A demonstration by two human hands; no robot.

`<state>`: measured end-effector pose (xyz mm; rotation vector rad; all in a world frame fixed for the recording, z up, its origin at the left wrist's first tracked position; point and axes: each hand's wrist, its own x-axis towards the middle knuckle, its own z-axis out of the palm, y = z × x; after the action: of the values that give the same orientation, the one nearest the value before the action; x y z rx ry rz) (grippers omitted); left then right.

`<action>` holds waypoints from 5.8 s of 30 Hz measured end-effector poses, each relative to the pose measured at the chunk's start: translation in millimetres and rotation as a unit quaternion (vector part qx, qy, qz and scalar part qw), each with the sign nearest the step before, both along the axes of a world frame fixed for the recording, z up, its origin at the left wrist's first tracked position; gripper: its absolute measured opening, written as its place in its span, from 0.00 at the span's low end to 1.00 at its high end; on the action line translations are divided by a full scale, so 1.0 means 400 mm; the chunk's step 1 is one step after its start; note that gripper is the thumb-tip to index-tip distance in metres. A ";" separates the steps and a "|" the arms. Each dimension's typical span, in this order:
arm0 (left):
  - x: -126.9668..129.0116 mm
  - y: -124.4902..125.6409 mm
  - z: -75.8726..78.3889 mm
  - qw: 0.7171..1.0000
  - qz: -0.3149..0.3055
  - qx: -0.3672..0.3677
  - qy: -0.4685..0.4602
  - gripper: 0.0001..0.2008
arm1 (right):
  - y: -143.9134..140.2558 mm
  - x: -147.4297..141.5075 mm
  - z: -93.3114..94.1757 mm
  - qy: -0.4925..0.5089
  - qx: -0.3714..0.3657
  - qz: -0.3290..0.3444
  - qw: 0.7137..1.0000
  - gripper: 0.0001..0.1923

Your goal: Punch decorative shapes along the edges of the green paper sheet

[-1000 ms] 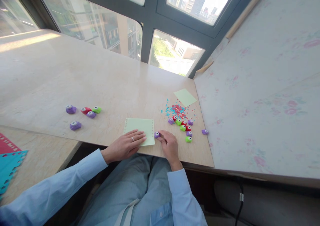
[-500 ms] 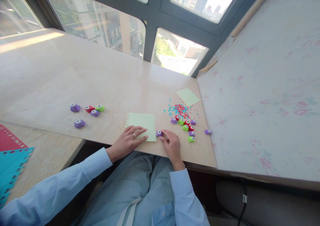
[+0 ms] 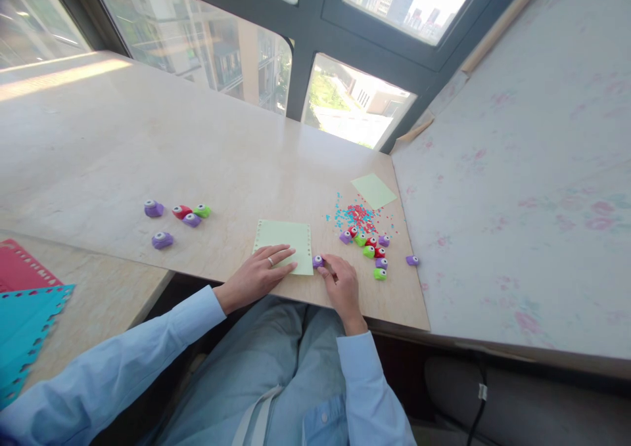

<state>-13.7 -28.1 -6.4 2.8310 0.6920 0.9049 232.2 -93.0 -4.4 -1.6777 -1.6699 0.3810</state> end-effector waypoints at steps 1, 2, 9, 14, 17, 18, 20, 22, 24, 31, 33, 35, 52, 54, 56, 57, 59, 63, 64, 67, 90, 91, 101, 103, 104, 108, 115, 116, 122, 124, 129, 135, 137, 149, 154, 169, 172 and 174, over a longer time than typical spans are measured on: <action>0.000 0.000 0.001 1.000 -0.004 -0.003 0.006 0.12 | 0.000 0.000 0.000 -0.001 0.000 0.000 1.000 0.14; -0.001 0.000 0.002 1.000 -0.007 -0.006 0.012 0.12 | 0.000 0.000 0.000 -0.002 0.001 0.000 1.000 0.14; -0.002 0.001 0.004 0.999 -0.021 -0.010 0.038 0.12 | 0.000 0.000 -0.001 -0.007 0.002 0.000 1.000 0.14; -0.004 0.001 0.003 0.999 -0.022 -0.014 0.038 0.12 | 0.000 -0.001 0.000 -0.007 0.002 -0.001 1.000 0.15; -0.004 0.000 0.001 0.999 -0.025 -0.010 0.036 0.12 | 0.000 0.000 -0.001 -0.007 0.002 -0.001 1.000 0.15; -0.004 0.000 0.000 0.999 -0.026 -0.007 0.035 0.12 | 0.000 0.000 -0.001 -0.008 0.002 -0.001 1.000 0.15; -0.004 0.001 -0.002 0.999 -0.026 -0.005 0.033 0.11 | 0.000 0.000 -0.002 -0.009 0.002 -0.001 1.000 0.15; -0.004 0.001 -0.002 0.999 -0.025 -0.005 0.030 0.11 | 0.000 0.001 -0.001 -0.009 0.000 -0.001 1.000 0.15; -0.004 0.001 -0.002 0.999 -0.024 -0.006 0.024 0.11 | 0.000 0.000 0.000 -0.008 -0.001 -0.002 1.000 0.15; -0.005 0.001 -0.007 0.999 -0.023 -0.022 0.011 0.12 | -0.002 -0.002 0.003 -0.012 0.000 -0.004 1.000 0.15; -0.005 0.001 -0.011 0.999 -0.022 -0.032 0.002 0.13 | -0.003 -0.002 0.003 -0.013 0.003 -0.005 1.000 0.15; -0.006 0.001 -0.014 0.999 -0.017 -0.043 -0.005 0.13 | -0.003 -0.002 0.002 -0.012 0.005 -0.006 1.000 0.15; -0.004 0.001 -0.011 0.998 -0.022 -0.062 0.007 0.14 | -0.003 -0.005 0.008 -0.012 0.000 -0.001 1.000 0.15; -0.003 0.001 -0.009 0.998 -0.019 -0.055 0.011 0.14 | -0.003 -0.005 0.008 -0.011 0.001 -0.001 1.000 0.15; -0.002 0.001 -0.008 0.999 -0.017 -0.048 0.012 0.13 | -0.003 -0.004 0.008 -0.011 0.002 -0.001 1.000 0.15; -0.002 0.001 -0.007 0.999 -0.017 -0.046 0.011 0.13 | -0.003 -0.004 0.008 -0.011 0.002 -0.001 1.000 0.15; -0.001 0.000 -0.007 0.999 -0.019 -0.044 0.008 0.13 | -0.003 -0.004 0.008 -0.013 0.001 0.000 1.000 0.15; -0.003 -0.001 -0.009 0.999 -0.018 -0.043 0.002 0.13 | -0.003 -0.002 0.005 -0.014 0.000 -0.002 1.000 0.15; -0.003 -0.001 -0.009 0.999 -0.018 -0.043 0.002 0.13 | -0.003 -0.002 0.004 -0.013 0.001 -0.002 1.000 0.15; -0.003 -0.001 -0.009 0.999 -0.017 -0.039 0.009 0.13 | -0.003 -0.001 0.002 -0.011 0.000 0.000 1.000 0.15; 0.002 0.000 -0.016 0.999 0.001 -0.052 -0.005 0.13 | -0.003 -0.002 0.004 -0.013 0.003 0.000 1.000 0.14; 0.002 0.000 -0.015 0.999 0.000 -0.051 -0.004 0.13 | -0.004 -0.002 0.005 -0.013 0.003 0.000 1.000 0.14; 0.001 0.000 -0.009 0.999 -0.009 -0.044 0.005 0.13 | -0.005 -0.003 0.007 -0.012 -0.002 0.002 1.000 0.15; 0.001 -0.001 -0.007 0.999 -0.006 -0.044 0.006 0.13 | -0.005 -0.003 0.007 -0.013 -0.001 0.002 1.000 0.15; 0.001 -0.001 -0.006 0.999 -0.004 -0.044 0.008 0.13 | -0.005 -0.003 0.007 -0.014 0.000 0.002 1.000 0.15; 0.003 -0.003 -0.002 0.999 0.001 -0.042 0.013 0.12 | -0.005 -0.003 0.007 -0.012 0.003 0.005 1.000 0.14; 0.008 -0.003 0.011 0.999 -0.001 -0.037 0.031 0.12 | -0.005 0.000 0.004 -0.018 0.013 0.011 1.000 0.14; 0.008 -0.003 0.012 0.999 0.001 -0.038 0.034 0.12 | -0.005 0.001 0.003 -0.018 0.013 0.010 1.000 0.14; 0.010 -0.002 0.017 0.998 0.005 -0.055 0.042 0.13 | -0.005 0.002 -0.001 -0.024 0.016 0.005 1.000 0.14; 0.010 -0.001 0.017 0.997 0.002 -0.059 0.041 0.13 | -0.005 0.001 0.000 -0.027 0.017 0.006 0.999 0.14; 0.013 -0.002 0.015 0.997 0.003 -0.066 0.042 0.14 | -0.006 -0.003 0.007 -0.031 0.015 0.005 0.999 0.14; 0.012 -0.004 0.014 0.997 0.009 -0.065 0.030 0.14 | -0.006 -0.007 0.010 -0.028 0.015 -0.001 1.000 0.15; 0.012 -0.005 0.015 0.997 0.003 -0.070 0.035 0.14 | -0.006 -0.007 0.008 -0.025 0.014 -0.003 1.000 0.15; 0.012 -0.013 0.021 0.995 -0.013 -0.088 0.047 0.16 | -0.006 -0.004 0.004 -0.012 0.013 -0.006 1.000 0.15; 0.015 -0.023 0.021 0.993 0.002 -0.112 0.036 0.17 | -0.007 -0.004 0.003 -0.002 0.011 -0.008 1.000 0.15; 0.010 -0.058 0.027 0.988 -0.006 -0.137 0.074 0.22 | -0.008 -0.011 0.014 0.000 0.012 -0.001 1.000 0.14; 0.013 -0.070 0.028 0.987 -0.006 -0.140 0.084 0.24 | -0.008 -0.011 0.015 -0.009 0.012 -0.004 1.000 0.14; 0.016 -0.077 0.029 0.986 -0.003 -0.140 0.087 0.24 | -0.009 -0.011 0.015 -0.012 0.013 -0.004 1.000 0.14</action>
<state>-7.4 -58.9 5.2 2.6767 0.7613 0.5134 227.6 -96.5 1.6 -1.6745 -1.6787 0.3359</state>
